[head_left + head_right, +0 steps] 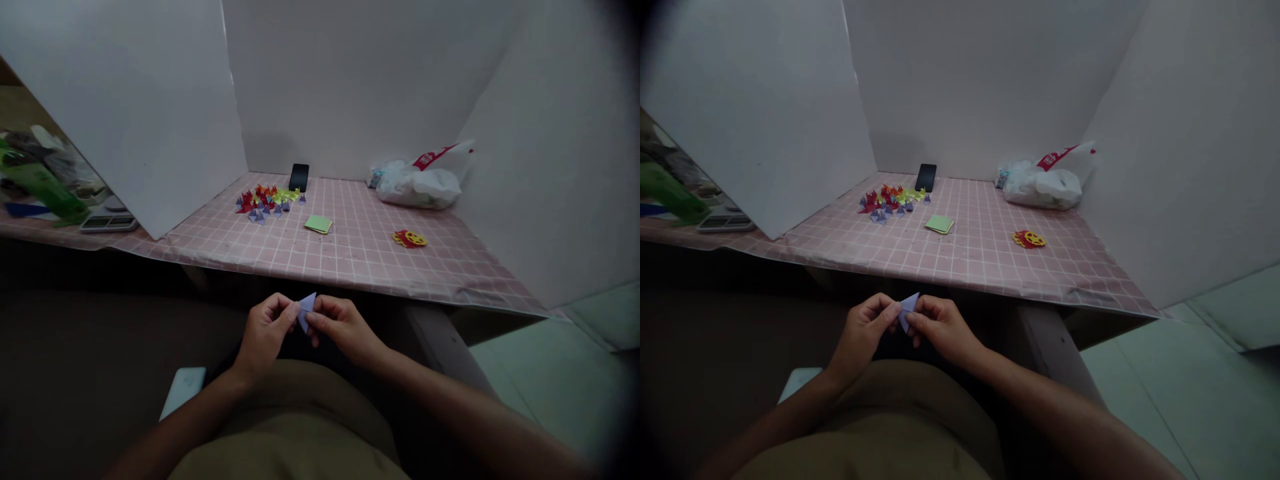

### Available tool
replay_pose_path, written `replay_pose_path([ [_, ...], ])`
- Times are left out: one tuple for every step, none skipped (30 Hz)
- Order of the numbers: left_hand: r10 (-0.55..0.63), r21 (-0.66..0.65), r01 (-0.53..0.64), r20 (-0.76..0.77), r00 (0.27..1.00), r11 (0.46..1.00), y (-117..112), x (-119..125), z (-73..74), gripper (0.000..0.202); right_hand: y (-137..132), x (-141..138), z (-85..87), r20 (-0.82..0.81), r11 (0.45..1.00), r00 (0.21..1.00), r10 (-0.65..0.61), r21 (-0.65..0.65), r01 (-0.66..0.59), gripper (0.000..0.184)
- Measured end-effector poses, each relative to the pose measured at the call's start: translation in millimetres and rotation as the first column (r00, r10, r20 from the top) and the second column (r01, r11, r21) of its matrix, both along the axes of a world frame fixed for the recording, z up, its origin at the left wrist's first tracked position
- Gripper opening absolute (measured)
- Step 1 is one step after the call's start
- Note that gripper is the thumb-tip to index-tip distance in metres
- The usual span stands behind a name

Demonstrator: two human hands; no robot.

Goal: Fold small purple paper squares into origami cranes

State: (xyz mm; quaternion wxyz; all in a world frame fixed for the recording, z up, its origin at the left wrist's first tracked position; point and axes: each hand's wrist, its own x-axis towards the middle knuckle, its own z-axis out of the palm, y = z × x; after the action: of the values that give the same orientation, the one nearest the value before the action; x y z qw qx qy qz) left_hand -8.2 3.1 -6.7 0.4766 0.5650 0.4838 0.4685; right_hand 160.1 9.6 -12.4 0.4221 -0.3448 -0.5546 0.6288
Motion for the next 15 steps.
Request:
replay_pose_path([
  [-0.006,0.006,0.006,-0.002,1.000,1.000,0.1,0.1,-0.1,0.026,0.1,0.1,-0.2,0.009,1.000,1.000,-0.006,0.004,0.006,0.027],
  [-0.015,0.010,0.015,-0.003,1.000,1.000,0.2,0.2,0.0,0.025,0.3,0.2,-0.6,0.016,1.000,1.000,-0.009,0.007,0.009,0.026],
  [-0.024,0.011,0.024,-0.004,1.000,1.000,0.3,0.4,0.1,0.024,0.5,0.4,-1.2,0.022,1.000,1.000,-0.011,0.012,0.011,0.025],
  [-0.032,0.009,0.032,-0.004,0.999,0.999,0.3,0.5,0.3,0.023,0.6,0.5,-1.8,0.027,1.000,1.000,-0.012,0.016,0.011,0.025],
  [-0.035,0.004,0.035,-0.004,0.999,0.999,0.4,0.6,0.2,0.023,0.6,0.4,-2.6,0.029,1.000,1.000,-0.010,0.018,0.010,0.025],
  [-0.032,-0.001,0.032,-0.005,0.999,1.000,0.5,0.8,-0.1,0.022,0.6,0.2,-3.3,0.027,1.000,1.000,-0.009,0.019,0.008,0.025],
  [-0.025,-0.005,0.024,-0.007,1.000,1.000,0.7,0.9,-0.7,0.023,0.5,-0.1,-4.0,0.026,1.000,1.000,-0.008,0.019,0.008,0.025],
  [-0.014,-0.006,0.014,-0.010,1.000,1.000,0.8,1.1,-1.5,0.023,0.3,-0.6,-4.5,0.024,1.000,1.000,-0.009,0.020,0.009,0.025],
  [-0.003,-0.005,0.003,-0.012,1.000,1.000,0.9,1.3,-2.4,0.024,0.1,-1.1,-4.9,0.024,1.000,1.000,-0.011,0.020,0.010,0.026],
  [0.007,0.000,-0.007,-0.012,1.000,1.000,0.8,1.6,-3.4,0.024,-0.3,-1.7,-5.1,0.023,1.000,1.000,-0.013,0.019,0.012,0.026],
  [0.016,0.006,-0.016,-0.009,1.000,1.000,0.7,1.9,-4.2,0.024,-0.6,-2.2,-5.2,0.024,1.000,1.000,-0.015,0.016,0.015,0.026],
  [0.023,0.012,-0.023,-0.002,1.000,1.000,0.3,2.4,-4.9,0.024,-1.0,-2.7,-5.3,0.027,1.000,0.999,-0.017,0.012,0.016,0.026],
  [0.029,0.019,-0.029,0.007,1.000,0.999,-0.2,2.9,-5.2,0.024,-1.4,-3.2,-5.4,0.028,1.000,0.999,-0.019,0.009,0.018,0.026],
  [0.031,0.025,-0.032,0.017,0.999,0.999,-0.8,3.5,-5.3,0.024,-1.8,-3.5,-5.7,0.027,1.000,0.999,-0.021,0.006,0.021,0.026],
  [0.034,0.031,-0.035,0.028,0.999,0.999,-1.4,4.3,-5.2,0.023,-2.1,-3.8,-6.2,0.025,1.000,0.999,-0.022,0.005,0.022,0.027],
])
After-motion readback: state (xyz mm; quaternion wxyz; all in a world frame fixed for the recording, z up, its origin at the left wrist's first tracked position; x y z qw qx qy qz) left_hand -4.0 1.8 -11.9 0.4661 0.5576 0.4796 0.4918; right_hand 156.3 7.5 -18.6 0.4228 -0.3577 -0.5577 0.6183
